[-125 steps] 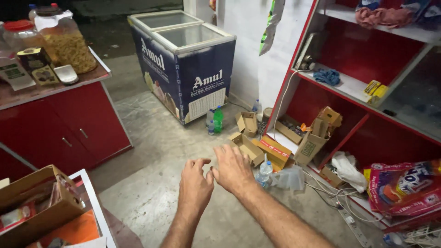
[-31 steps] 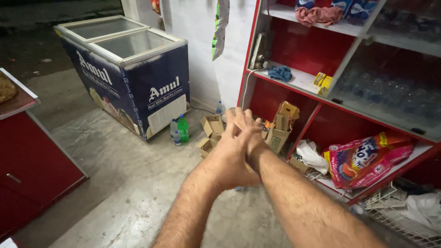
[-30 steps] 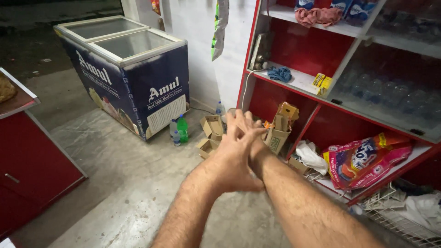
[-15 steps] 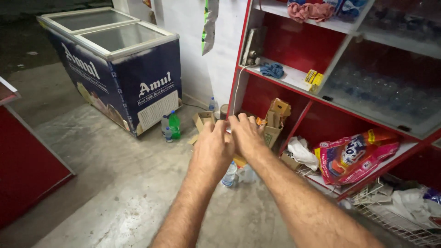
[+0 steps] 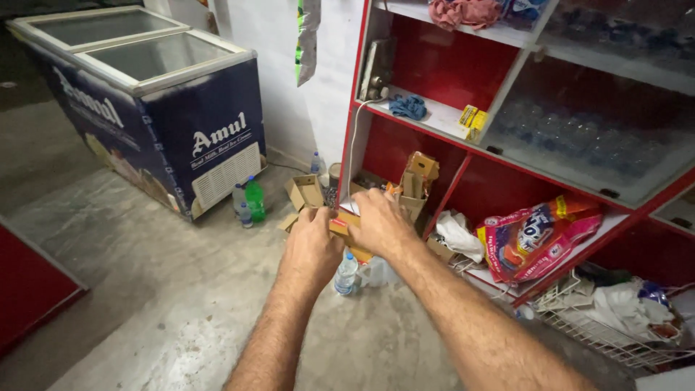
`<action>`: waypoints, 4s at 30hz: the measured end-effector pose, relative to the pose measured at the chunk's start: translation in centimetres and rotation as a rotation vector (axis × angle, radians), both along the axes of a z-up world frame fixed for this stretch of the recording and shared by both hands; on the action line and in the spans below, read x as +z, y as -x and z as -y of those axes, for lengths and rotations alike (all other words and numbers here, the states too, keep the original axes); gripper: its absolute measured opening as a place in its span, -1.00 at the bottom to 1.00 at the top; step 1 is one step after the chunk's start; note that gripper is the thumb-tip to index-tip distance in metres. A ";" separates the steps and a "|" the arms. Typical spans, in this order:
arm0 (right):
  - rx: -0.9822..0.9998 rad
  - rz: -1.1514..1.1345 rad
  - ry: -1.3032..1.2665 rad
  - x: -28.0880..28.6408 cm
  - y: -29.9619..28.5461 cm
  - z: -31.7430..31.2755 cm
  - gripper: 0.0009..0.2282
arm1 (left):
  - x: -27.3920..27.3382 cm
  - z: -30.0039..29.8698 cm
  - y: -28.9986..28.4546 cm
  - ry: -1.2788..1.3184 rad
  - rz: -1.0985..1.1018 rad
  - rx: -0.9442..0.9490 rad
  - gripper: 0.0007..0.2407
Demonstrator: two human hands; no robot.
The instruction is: The recorder writes in a ledger, handles water bottles, and then constructs a small cardboard box using yellow tape in a shop.
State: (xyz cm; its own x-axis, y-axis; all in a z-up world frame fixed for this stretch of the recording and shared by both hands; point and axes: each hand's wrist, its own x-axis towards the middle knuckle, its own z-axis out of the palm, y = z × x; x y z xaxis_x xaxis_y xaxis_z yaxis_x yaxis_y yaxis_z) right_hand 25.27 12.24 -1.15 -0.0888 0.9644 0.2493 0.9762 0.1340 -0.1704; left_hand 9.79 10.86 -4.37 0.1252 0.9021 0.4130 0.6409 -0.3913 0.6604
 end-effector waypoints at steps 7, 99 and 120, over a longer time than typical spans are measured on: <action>-0.050 -0.042 0.052 -1.8 -1.0 -2.4 -0.54 | -3.3 -4.7 0.5 0.077 -0.023 -0.092 -0.67; -0.189 -0.006 0.158 -1.5 -10.4 -25.0 -0.61 | -9.6 -33.5 -11.5 0.354 -0.111 -0.253 -0.67; -0.216 0.006 0.289 -4.9 -9.7 -24.6 -0.71 | -11.1 -32.6 -10.2 0.447 -0.198 -0.231 -0.70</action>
State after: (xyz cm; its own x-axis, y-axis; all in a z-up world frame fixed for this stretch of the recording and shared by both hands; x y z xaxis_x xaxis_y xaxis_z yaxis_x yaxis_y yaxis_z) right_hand 34.96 36.88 -6.05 0.1236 0.9917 -0.0365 0.9780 -0.1280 -0.1650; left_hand 20.01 43.49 -15.52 0.3772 0.9244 -0.0565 0.7007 -0.2450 0.6701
